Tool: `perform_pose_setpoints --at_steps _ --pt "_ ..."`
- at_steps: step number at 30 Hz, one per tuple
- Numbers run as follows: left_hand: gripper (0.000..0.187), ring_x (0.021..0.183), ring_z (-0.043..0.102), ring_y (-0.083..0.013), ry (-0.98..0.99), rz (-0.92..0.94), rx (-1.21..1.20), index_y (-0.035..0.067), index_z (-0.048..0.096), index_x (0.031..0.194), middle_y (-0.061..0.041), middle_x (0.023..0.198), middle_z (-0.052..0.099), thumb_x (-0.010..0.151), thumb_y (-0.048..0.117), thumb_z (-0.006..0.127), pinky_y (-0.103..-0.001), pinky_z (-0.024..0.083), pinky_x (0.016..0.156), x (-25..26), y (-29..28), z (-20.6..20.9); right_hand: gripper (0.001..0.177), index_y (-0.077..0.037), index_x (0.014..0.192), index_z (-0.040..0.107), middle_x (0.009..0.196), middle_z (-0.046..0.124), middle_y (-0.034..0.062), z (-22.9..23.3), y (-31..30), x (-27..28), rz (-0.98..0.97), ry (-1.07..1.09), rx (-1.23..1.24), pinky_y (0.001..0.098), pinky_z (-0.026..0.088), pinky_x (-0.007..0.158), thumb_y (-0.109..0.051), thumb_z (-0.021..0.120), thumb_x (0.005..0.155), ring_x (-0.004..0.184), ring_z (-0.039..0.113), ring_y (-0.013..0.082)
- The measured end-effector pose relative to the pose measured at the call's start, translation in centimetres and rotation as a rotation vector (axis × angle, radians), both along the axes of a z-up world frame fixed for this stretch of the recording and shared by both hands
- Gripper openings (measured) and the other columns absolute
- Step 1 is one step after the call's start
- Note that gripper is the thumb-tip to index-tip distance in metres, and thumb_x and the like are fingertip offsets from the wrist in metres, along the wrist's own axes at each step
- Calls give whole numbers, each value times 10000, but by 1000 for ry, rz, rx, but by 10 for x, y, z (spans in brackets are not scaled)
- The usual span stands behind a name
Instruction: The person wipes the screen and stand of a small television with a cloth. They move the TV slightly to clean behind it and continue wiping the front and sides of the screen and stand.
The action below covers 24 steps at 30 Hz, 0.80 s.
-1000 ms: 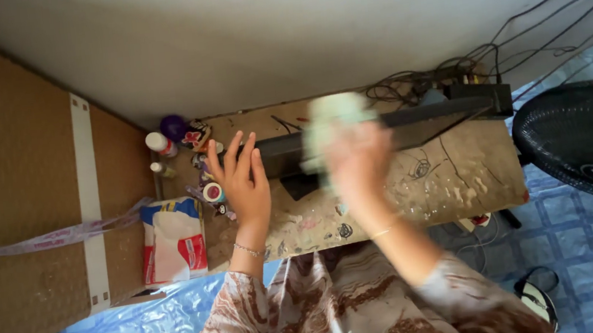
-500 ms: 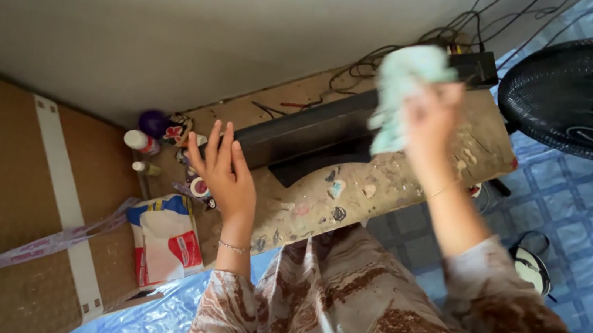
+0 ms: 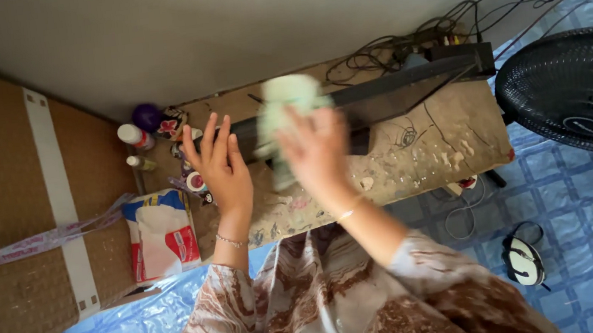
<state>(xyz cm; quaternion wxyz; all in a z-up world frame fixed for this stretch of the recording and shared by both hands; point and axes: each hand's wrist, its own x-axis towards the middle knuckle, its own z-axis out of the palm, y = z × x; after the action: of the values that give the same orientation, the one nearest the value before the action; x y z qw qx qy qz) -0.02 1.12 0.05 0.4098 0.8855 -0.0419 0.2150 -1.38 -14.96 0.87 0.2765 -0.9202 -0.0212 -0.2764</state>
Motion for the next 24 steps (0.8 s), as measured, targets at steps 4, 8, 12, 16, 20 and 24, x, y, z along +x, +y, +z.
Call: perform_pose_setpoints --at_steps 4,8,12,16,20,24 --pt "340 1539 294 -345 -69 10 -56 112 623 1422 -139 1575 471 1087 140 570 -464 257 1263 4 3 -2 499 -124 1402 659 991 551 83 8 24 1 168 50 -47 382 449 788 -248 769 931 937 497 233" --pt "417 1557 343 -302 -105 23 -299 93 439 1578 -187 1666 300 1171 177 463 -404 303 1279 1 12 -2 489 -172 1336 717 1043 544 85 0 -39 -10 4 87 97 395 469 861 -98 719 852 1007 513 250" --pt "458 1441 474 -222 94 -43 -574 68 444 1565 -113 1570 519 1139 235 434 -341 333 1214 7 30 -6 360 -79 1303 718 1153 473 139 -18 -154 -8 -194 -28 251 406 457 998 -27 704 947 1137 511 301" --pt "486 1396 502 -194 197 -137 -731 77 474 1552 -98 1501 592 1137 318 396 -323 320 1206 11 42 -14 430 -108 1456 697 1238 502 149 -18 -221 -7 -351 -84 103 446 434 1071 -26 675 1035 1197 512 313" --pt "504 1441 471 -195 285 -188 -790 78 514 1517 -91 1498 587 1127 369 386 -333 284 1224 15 52 -16 316 -140 1371 732 1279 503 150 -19 -167 -5 -434 -38 -153 471 464 1023 -48 724 1069 1211 521 322" --pt "510 1453 455 -194 300 -220 -832 80 508 1520 -88 1503 577 1120 381 408 -341 272 1235 14 54 -15 436 13 1331 422 1382 433 142 -22 -28 8 -90 32 576 359 529 1086 -50 690 994 1264 561 261"
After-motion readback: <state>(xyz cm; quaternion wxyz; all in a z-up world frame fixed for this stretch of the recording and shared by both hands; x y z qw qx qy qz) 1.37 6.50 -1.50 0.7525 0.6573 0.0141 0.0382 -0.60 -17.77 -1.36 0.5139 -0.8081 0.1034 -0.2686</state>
